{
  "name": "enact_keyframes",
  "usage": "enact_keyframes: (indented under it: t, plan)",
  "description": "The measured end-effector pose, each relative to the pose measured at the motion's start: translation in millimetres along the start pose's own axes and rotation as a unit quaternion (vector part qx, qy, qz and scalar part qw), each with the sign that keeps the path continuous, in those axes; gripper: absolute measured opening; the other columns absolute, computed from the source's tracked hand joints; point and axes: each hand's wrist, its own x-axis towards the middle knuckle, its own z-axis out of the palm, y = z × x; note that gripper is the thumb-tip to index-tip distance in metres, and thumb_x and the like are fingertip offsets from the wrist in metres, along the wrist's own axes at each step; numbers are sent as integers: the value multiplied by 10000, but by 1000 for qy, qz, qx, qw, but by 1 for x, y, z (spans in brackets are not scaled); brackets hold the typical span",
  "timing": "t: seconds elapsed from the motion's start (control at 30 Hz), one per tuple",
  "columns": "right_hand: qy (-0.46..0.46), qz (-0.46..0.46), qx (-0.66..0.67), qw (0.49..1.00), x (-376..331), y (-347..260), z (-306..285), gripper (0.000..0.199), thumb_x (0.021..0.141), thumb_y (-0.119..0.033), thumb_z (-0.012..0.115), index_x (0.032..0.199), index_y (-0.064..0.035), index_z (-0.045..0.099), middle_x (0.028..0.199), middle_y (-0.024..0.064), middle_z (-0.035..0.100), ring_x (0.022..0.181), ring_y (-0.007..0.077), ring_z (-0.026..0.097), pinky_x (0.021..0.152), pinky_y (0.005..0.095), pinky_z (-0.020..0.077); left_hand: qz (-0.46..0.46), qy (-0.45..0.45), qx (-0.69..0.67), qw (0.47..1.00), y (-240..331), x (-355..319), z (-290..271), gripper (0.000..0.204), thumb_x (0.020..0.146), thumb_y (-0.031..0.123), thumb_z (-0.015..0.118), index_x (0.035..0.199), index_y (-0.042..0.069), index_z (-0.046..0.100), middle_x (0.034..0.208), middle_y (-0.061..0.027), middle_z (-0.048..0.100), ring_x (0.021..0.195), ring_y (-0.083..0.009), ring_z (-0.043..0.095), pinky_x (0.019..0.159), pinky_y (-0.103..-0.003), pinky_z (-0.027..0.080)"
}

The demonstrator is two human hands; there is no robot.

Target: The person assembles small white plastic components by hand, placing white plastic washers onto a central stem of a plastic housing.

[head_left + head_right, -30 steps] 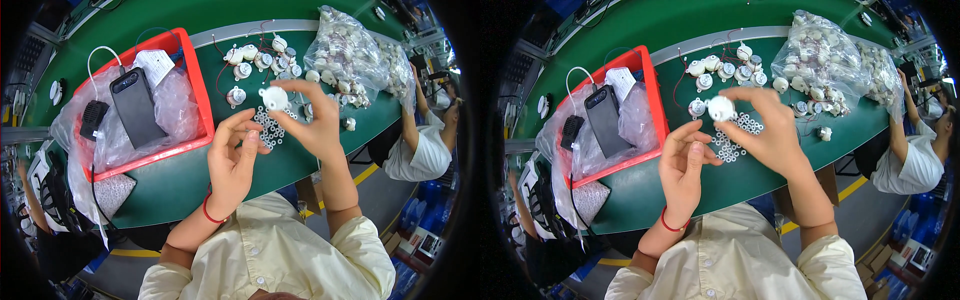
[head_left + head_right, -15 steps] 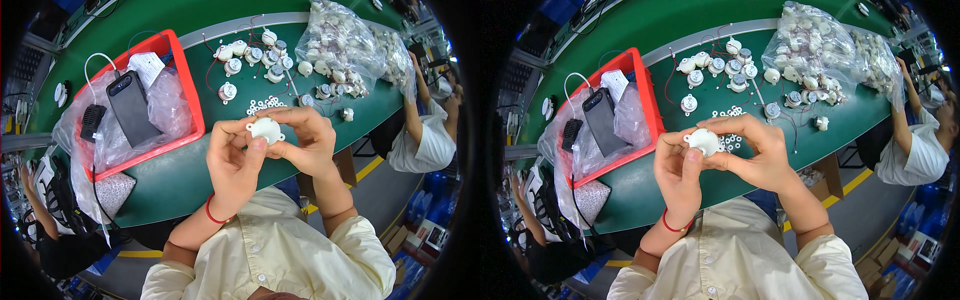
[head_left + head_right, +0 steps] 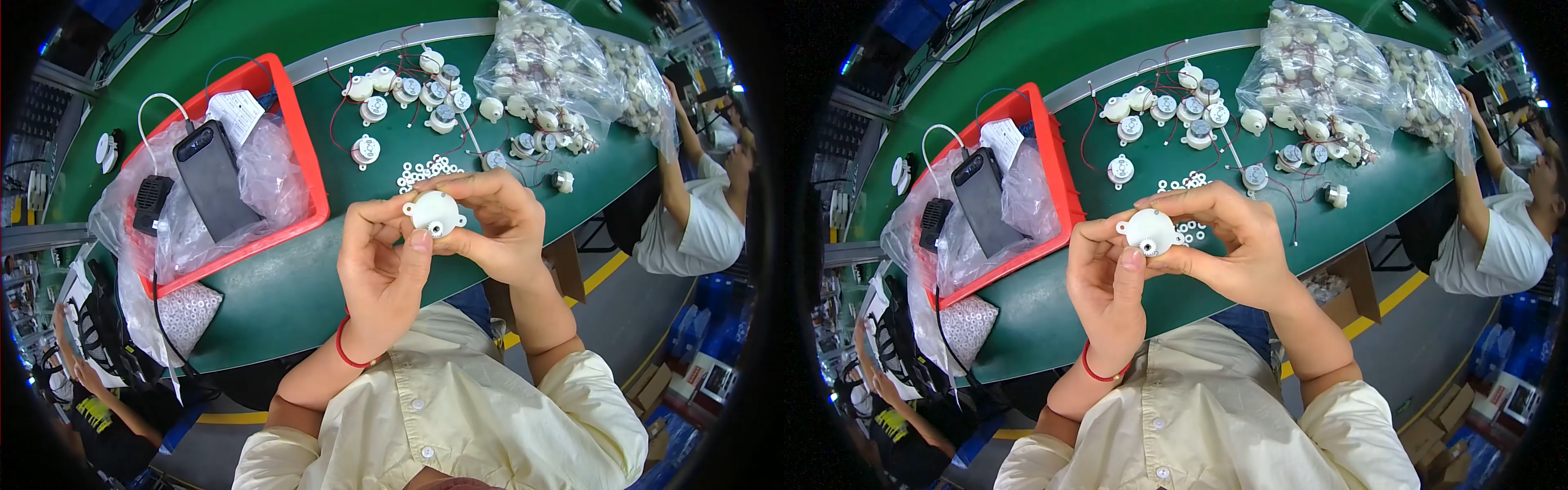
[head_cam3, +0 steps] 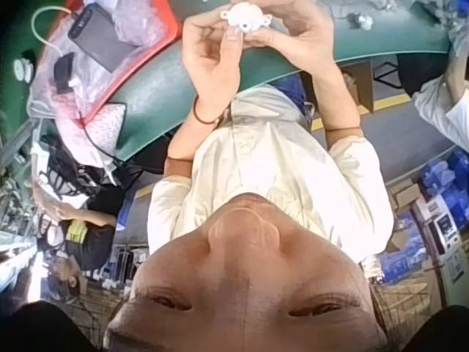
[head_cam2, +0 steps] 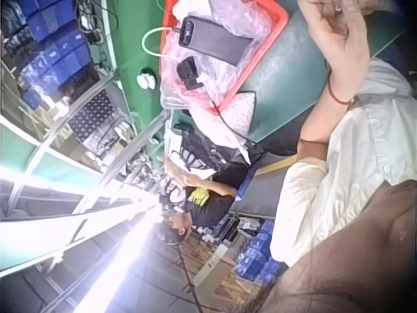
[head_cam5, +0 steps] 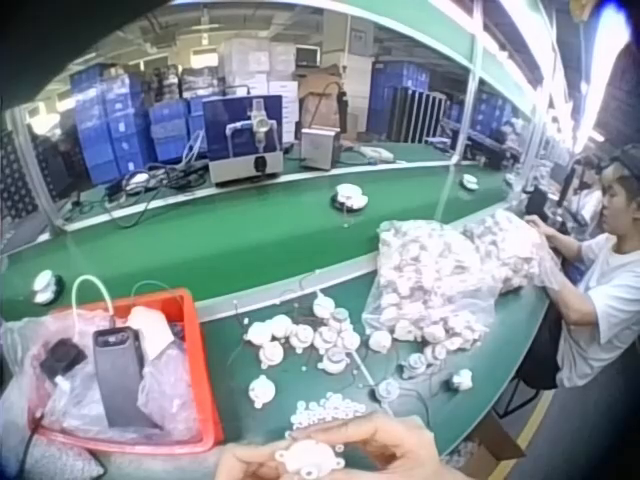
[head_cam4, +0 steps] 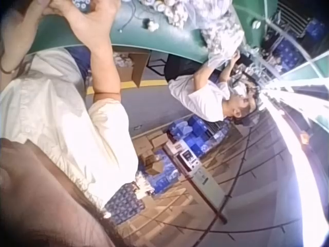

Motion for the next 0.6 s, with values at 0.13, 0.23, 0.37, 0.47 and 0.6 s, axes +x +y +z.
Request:
enact_keyframes:
  t: [0.13, 0.23, 0.37, 0.47, 0.6]
  plan:
    - [-1, -1, -4, 1000, -2, -1, 1, 383, 788, 46, 786, 1126, 66, 607, 1154, 239, 667, 1082, 280, 676, 927, 400, 567, 11, -13, 8, 1000, 0, -1, -2, 281, 964, -18, 578, 1218, -28, 458, 1117, -107, 595, 933, -90, 557, 731, -212, 481]
    - [2, -11, -4, 1000, -3, -2, 2, 388, 786, 55, 784, 1131, 66, 606, 1154, 234, 669, 1086, 287, 674, 933, 405, 564, 13, -14, 31, 999, 3, -2, -3, 284, 955, -36, 572, 1217, -28, 462, 1097, -96, 594, 934, -93, 562, 760, -226, 506]
    - [-3, -29, -1, 1000, -6, -1, 2, 394, 786, 63, 780, 1139, 56, 606, 1158, 230, 668, 1093, 292, 671, 942, 406, 562, 42, -37, 83, 995, 1, -3, -9, 332, 925, -48, 595, 1231, -17, 470, 1145, -91, 563, 982, -121, 572, 831, -259, 537]
    - [4, -10, 28, 1000, -10, -3, 2, 400, 766, 62, 794, 1127, 54, 622, 1161, 218, 676, 1115, 316, 662, 966, 422, 541, 47, -58, 85, 994, -3, -3, -16, 366, 925, 10, 629, 1254, -7, 471, 1210, -95, 542, 1039, -146, 571, 859, -277, 540]
    - [-12, -34, -37, 999, -10, -1, 2, 451, 732, -54, 848, 1140, 6, 665, 1214, 141, 629, 1102, 270, 629, 970, 381, 496, -74, -96, -47, 992, -1, -6, -18, 460, 966, 229, 655, 1310, -2, 453, 1300, -113, 526, 1127, -162, 550, 885, -306, 537]
